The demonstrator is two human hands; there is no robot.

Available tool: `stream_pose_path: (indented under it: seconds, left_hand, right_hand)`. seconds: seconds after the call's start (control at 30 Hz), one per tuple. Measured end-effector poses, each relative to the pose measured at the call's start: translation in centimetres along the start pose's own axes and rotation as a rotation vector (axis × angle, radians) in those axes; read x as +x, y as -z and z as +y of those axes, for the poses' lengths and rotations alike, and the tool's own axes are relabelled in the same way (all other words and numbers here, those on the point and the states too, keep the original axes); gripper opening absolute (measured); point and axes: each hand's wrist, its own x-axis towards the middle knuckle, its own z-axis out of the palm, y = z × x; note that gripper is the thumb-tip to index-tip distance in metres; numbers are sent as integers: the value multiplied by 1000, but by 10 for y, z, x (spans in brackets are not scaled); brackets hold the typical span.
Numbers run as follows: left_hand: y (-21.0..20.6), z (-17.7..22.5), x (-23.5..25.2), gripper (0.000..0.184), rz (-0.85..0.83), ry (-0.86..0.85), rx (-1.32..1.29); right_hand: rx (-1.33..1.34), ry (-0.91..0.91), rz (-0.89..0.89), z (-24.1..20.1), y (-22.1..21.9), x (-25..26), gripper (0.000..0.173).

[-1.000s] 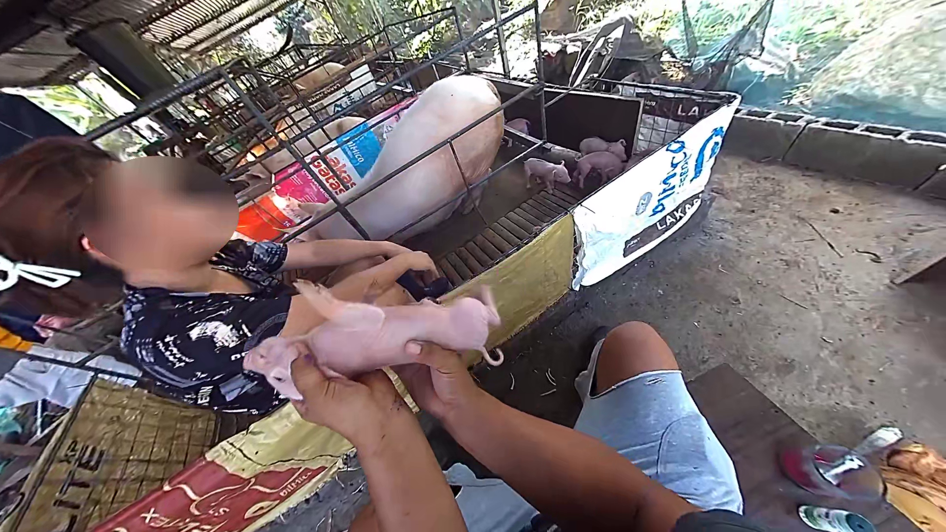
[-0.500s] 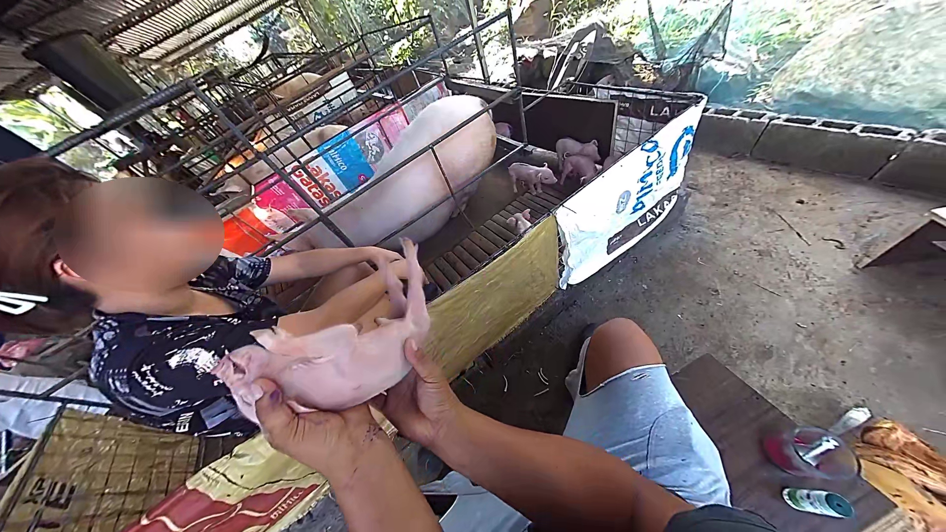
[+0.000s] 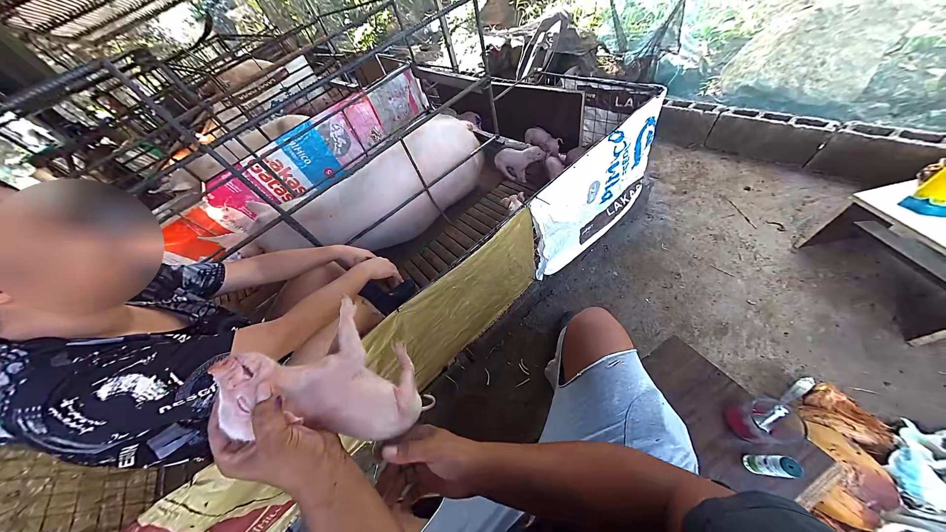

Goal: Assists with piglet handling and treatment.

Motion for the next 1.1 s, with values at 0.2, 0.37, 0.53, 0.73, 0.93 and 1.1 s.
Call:
stream_pose_path:
  seconds: [0.2, 0.37, 0.53, 0.73, 0.93, 1.1]
  left_hand:
    - [12, 0, 10, 38, -10, 6, -47]
    - [17, -5, 10, 40, -42, 22, -66]
    - [20, -4, 3, 38, -53, 31, -81]
    - [14, 7, -6, 38, -31, -24, -97]
    - [47, -17, 13, 40, -75, -77, -127]
    - [33, 14, 3, 40, -43, -42, -105]
  right_hand:
    - [-310, -82, 86, -6, 37, -43, 33]
    - [-466, -85, 83, -18, 52, -75, 35]
    - [-508, -93, 137, -27, 64, -92, 34]
    - [-567, -63, 192, -34, 83, -99, 33]
    - [-737, 324, 505, -170, 84, -97, 41]
    - [-725, 490, 917, -323, 127, -54, 64]
